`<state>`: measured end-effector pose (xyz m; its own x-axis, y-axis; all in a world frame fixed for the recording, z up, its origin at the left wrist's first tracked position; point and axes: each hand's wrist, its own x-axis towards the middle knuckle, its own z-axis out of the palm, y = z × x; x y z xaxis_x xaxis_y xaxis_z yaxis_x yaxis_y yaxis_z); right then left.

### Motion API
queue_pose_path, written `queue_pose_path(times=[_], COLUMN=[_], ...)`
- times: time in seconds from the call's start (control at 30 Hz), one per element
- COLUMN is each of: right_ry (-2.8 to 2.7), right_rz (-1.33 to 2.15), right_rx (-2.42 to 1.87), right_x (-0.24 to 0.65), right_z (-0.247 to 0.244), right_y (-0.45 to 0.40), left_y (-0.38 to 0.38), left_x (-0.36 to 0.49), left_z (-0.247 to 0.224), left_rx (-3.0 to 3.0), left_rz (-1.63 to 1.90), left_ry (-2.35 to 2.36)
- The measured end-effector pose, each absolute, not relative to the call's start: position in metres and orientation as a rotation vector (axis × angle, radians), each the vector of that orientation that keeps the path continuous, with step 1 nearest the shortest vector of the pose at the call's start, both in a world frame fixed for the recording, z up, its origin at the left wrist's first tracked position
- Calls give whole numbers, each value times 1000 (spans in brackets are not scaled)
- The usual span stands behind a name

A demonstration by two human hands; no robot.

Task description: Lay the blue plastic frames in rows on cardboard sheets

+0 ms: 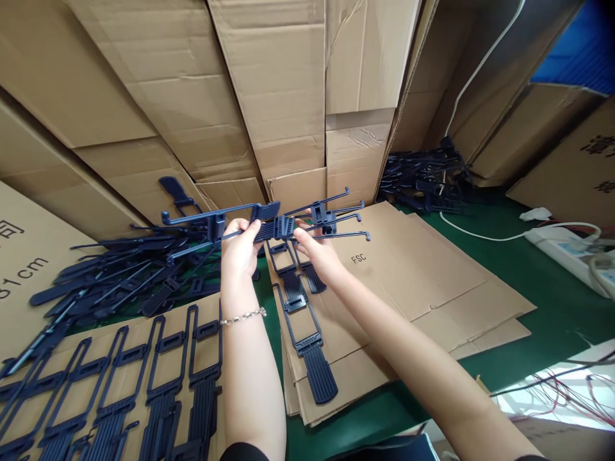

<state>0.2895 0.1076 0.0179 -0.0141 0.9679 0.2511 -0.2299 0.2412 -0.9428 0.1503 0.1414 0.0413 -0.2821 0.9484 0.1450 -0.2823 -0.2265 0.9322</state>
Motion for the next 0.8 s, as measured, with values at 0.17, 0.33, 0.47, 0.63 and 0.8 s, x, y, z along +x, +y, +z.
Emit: queue_pose_path(times=[0.17,0.33,0.47,0.63,0.8], right_ry=[-710,-447,-374,-426,-472], right_rz=[1279,1311,1342,1374,1382], right_rx=[-608,-649,-706,-664,-680], right_x=[302,322,340,361,363], right_z=[28,31,27,14,15], right_y=[106,109,100,81,71], left_y=[133,132,134,129,109], left_x=[164,175,175,151,153], left_z=[44,44,46,58,73], left_rx=[1197,1343,1251,1182,1353], left_rz=[1432,1250,1323,1495,1038], left_ry=[1099,1220,1209,1108,1123])
